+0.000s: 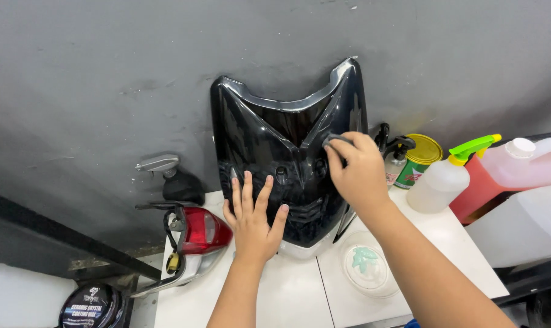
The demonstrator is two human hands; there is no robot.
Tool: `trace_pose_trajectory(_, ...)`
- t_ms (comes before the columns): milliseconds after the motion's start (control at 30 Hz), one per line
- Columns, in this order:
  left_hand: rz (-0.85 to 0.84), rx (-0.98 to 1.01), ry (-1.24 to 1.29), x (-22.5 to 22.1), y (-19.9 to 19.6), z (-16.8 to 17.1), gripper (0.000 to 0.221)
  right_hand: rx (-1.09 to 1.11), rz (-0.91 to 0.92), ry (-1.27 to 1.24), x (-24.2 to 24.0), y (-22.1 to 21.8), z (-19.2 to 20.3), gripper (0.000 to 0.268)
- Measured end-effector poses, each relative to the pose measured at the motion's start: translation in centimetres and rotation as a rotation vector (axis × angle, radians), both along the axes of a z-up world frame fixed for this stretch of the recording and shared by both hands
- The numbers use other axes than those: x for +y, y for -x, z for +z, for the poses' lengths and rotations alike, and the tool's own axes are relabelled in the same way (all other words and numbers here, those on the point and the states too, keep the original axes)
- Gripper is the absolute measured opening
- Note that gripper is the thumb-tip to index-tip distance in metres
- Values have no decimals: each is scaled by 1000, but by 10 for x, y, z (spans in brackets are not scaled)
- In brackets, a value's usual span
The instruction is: The person applies a light-colored compound from a small bowl onto a black motorcycle front fender using a small black sponge. They rub the compound into the surface of the fender in circular motions, periodically dipping the sponge back into the bowl to reload the compound.
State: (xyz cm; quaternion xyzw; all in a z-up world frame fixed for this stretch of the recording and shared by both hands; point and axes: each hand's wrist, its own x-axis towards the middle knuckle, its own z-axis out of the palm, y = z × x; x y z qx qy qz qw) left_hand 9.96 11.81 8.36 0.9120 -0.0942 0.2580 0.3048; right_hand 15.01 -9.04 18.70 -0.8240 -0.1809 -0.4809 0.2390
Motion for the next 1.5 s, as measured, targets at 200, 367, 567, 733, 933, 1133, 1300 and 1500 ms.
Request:
trace_pose_trajectory(200,30,-85,24,-4,-5,-8,61,-29,-10,12,1,-13,9,6)
trace_pose_trajectory(367,43,-117,7,-6,-7,-8,63,-6,-4,42,10,2,-3,6)
trace_pose_trajectory(567,67,-140,-7,-7,-10,-18,60,-51,-19,41,-2,-8,-2,5)
trace_pose_trajectory(733,70,-141,-8,-8,-12,-19,56,-34,-22,49,2,-5,-13,5)
trace_pose_trajectory(933,49,-134,-6,-6,-10,-16,58,6,-116,-50,-19,-15,-15,7)
trace_pose_trajectory(1133,0,-53,6,-5,-4,-6,69,21,-43,-60,-2,-5,-13,6)
trace_pose_trajectory(1300,-2,47,-79,-1,7,13,88,37,-71,-20,-22,-12,-22,11)
trace_pose_trajectory(1500,-12,50,-16,-2,6,11,73,-19,35,26,-4,-15,-9,8)
